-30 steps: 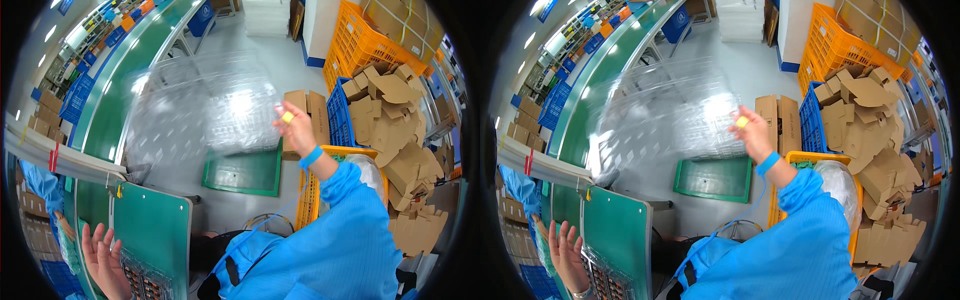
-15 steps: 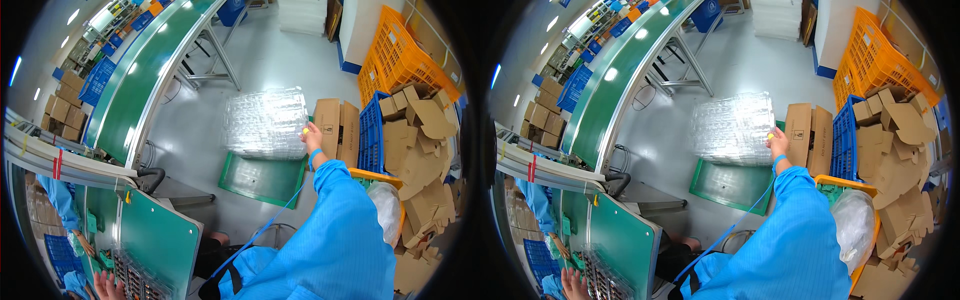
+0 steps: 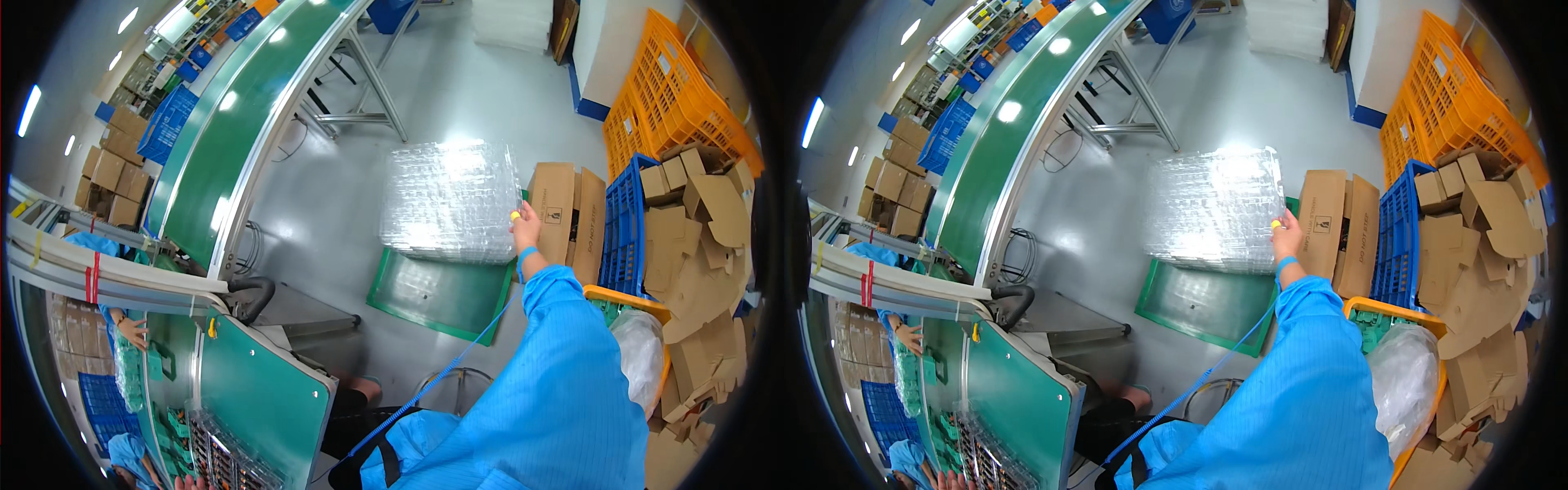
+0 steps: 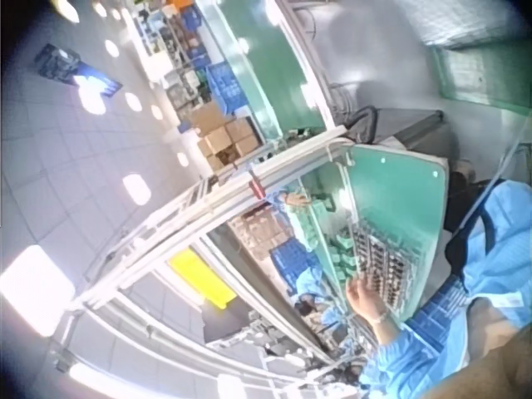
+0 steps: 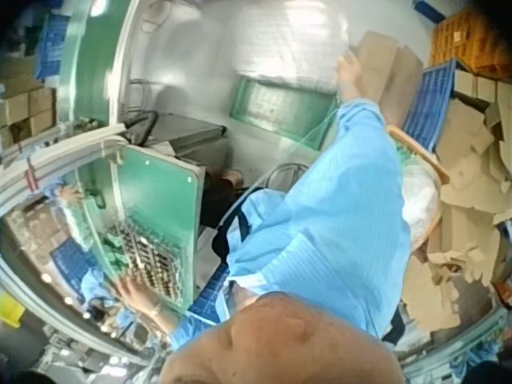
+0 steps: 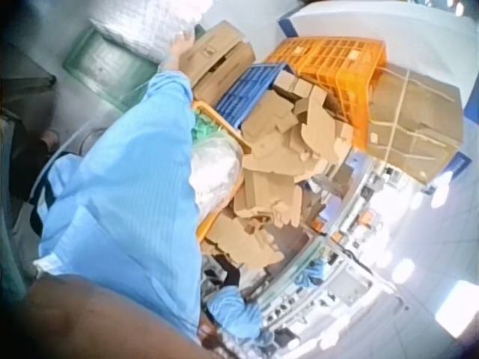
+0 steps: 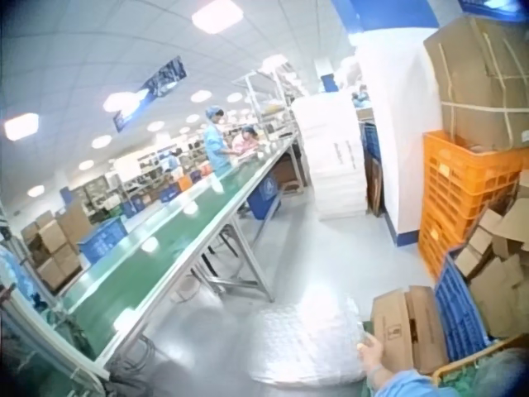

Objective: The person assembles electronic components into green plastic cases by hand, taking components from a plastic tray and a blue bin and inserting them into the cases.

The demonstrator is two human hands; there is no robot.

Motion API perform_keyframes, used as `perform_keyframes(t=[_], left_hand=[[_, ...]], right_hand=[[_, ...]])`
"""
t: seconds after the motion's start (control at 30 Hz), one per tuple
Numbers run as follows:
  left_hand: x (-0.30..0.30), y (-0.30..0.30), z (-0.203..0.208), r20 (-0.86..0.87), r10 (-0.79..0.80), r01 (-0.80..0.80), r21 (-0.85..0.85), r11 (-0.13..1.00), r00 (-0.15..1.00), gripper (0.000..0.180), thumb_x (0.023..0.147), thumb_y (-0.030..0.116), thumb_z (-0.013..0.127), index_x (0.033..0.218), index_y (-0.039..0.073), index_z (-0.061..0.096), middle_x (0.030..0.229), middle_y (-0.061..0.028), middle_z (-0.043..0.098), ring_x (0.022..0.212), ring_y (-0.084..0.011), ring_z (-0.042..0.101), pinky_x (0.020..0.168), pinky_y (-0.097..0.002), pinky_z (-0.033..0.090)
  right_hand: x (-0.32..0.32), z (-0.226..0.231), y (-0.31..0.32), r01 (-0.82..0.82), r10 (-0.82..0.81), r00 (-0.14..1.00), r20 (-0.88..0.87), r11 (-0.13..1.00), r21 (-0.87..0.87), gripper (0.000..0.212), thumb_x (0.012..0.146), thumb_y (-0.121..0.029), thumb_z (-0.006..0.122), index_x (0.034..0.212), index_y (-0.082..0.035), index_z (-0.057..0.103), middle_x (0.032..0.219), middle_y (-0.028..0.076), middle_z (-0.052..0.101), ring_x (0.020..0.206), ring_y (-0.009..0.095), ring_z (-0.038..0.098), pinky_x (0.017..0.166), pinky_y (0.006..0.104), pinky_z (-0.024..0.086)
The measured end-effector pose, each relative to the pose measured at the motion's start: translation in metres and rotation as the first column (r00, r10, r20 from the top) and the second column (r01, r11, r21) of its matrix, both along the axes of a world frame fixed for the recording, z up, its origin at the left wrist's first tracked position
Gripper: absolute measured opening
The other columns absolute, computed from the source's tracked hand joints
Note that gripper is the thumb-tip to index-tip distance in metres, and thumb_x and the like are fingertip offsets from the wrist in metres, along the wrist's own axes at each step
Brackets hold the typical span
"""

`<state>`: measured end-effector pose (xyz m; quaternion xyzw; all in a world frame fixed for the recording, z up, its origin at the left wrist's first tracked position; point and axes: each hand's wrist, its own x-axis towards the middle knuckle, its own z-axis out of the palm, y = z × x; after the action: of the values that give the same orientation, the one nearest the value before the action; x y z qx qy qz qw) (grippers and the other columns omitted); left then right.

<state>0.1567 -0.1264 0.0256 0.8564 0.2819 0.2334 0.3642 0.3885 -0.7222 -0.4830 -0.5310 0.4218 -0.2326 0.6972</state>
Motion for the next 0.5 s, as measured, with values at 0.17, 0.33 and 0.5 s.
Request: perform_keyframes(t=[0.17, 0.33, 0.5], left_hand=[[0.001, -0.011, -0.007, 0.061, 0.021, -0.018, -0.061, 0.998, 0.998, 0.027, 0.089, 0.004, 0.047, 0.112, -0.008, 0.052, 0.139, -0.0166, 0.028, 0.093, -0.0295, 0.055, 0.074, -0.035, 0.054], [0.028, -0.027, -0.009, 0.016, 0.097, -0.097, -0.002, 0.995, 0.995, 0.039, 0.086, 0.006, 0.05, 0.124, -0.003, 0.045, 0.114, -0.0218, 0.054, 0.096, -0.0353, 0.057, 0.075, -0.0376, 0.053], [0.035, -0.024, -0.014, 0.06, -0.022, 0.027, -0.09, 0.996, 0.998, 0.033, 0.084, 0.003, 0.052, 0.116, -0.003, 0.049, 0.115, -0.02, 0.054, 0.092, -0.0337, 0.059, 0.074, -0.0363, 0.052]], right_hand=[[0.005, 0.049, 0.05, -0.132, -0.242, 0.929, -0.28, 0.49, -0.862, 0.048, 0.066, -0.005, 0.065, 0.113, -0.008, 0.056, 0.12, 0.016, 0.05, 0.116, 0.034, 0.041, 0.098, 0.0417, 0.03], [0.016, 0.074, 0.125, -0.603, 0.431, 0.729, -0.532, 0.034, -0.797, 0.047, 0.076, -0.008, 0.052, 0.123, -0.013, 0.05, 0.132, 0.01, 0.042, 0.124, 0.03, 0.035, 0.097, 0.0528, 0.027], [0.032, 0.044, 0.128, -0.824, 0.272, 0.505, -0.819, -0.133, -0.551, 0.044, 0.084, -0.014, 0.048, 0.128, -0.018, 0.046, 0.136, 0.006, 0.039, 0.126, 0.03, 0.034, 0.097, 0.0528, 0.028]])
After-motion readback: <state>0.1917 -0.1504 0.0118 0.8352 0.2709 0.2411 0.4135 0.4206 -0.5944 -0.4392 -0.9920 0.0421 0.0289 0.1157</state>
